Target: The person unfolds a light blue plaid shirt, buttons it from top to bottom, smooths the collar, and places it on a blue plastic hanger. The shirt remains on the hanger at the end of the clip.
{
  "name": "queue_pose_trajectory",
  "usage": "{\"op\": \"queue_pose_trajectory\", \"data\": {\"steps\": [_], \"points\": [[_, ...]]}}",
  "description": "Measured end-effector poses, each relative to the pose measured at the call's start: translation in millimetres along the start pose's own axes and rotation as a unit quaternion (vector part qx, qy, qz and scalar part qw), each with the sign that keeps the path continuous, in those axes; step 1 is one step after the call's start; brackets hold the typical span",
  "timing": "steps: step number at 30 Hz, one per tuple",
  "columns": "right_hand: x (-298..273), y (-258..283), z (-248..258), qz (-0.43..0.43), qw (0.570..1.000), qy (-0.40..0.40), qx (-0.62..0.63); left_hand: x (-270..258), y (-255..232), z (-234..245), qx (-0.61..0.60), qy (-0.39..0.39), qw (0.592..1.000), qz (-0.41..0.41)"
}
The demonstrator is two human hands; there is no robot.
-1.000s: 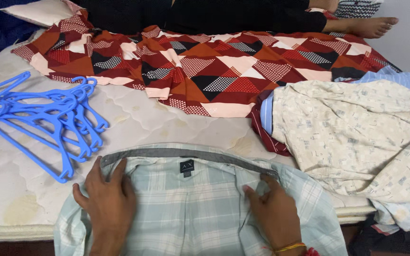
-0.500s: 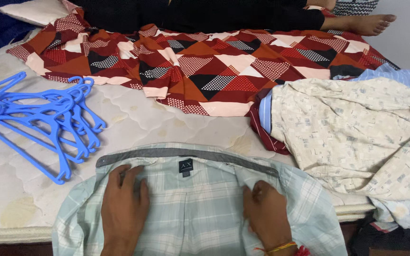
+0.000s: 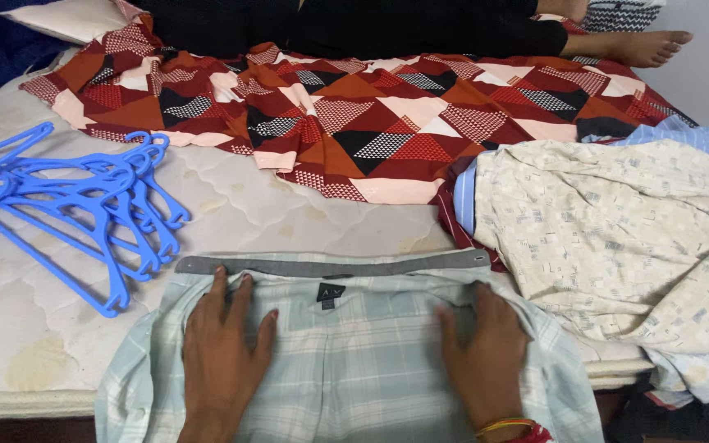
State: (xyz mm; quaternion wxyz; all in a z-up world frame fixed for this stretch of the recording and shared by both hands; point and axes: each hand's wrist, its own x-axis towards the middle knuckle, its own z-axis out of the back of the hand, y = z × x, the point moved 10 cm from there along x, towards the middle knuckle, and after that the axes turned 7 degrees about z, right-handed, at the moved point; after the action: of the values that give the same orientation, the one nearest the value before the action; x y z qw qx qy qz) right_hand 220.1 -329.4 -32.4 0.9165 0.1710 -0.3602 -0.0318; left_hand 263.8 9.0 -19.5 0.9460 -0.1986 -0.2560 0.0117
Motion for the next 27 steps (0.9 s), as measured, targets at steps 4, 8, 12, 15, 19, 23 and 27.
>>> {"op": "queue_pose_trajectory", "data": {"steps": [4,8,12,15,19,23,27], "points": [[0,0,-11,0.033,0.998,0.041,0.034,2,-3,-8,0.038,0.030,0.999,-0.018],[-5,-26,-6,-0.171,0.974,0.090,0.115,1,-4,-3,0.015,0.030,0.999,-0.004],[-5,-20,0,-0.260,0.955,0.117,0.078,-2,5,-8,-0.026,0.078,0.993,0.079],[11,12,13,-0.109,0.985,0.036,0.125,-2,-11,-2,-0.058,0.046,0.997,0.023],[13,45,5,0.075,0.993,0.016,0.092,-7,-27,-1,-0.039,0.010,0.996,-0.078],[0,23,-35,0.025,0.985,0.168,0.008,-9,-17,-29,0.051,0.085,0.994,-0.044],[-5,19,-41,0.023,0.984,0.174,0.007,-12,-23,-21,0.023,0.046,0.996,-0.071]]}}
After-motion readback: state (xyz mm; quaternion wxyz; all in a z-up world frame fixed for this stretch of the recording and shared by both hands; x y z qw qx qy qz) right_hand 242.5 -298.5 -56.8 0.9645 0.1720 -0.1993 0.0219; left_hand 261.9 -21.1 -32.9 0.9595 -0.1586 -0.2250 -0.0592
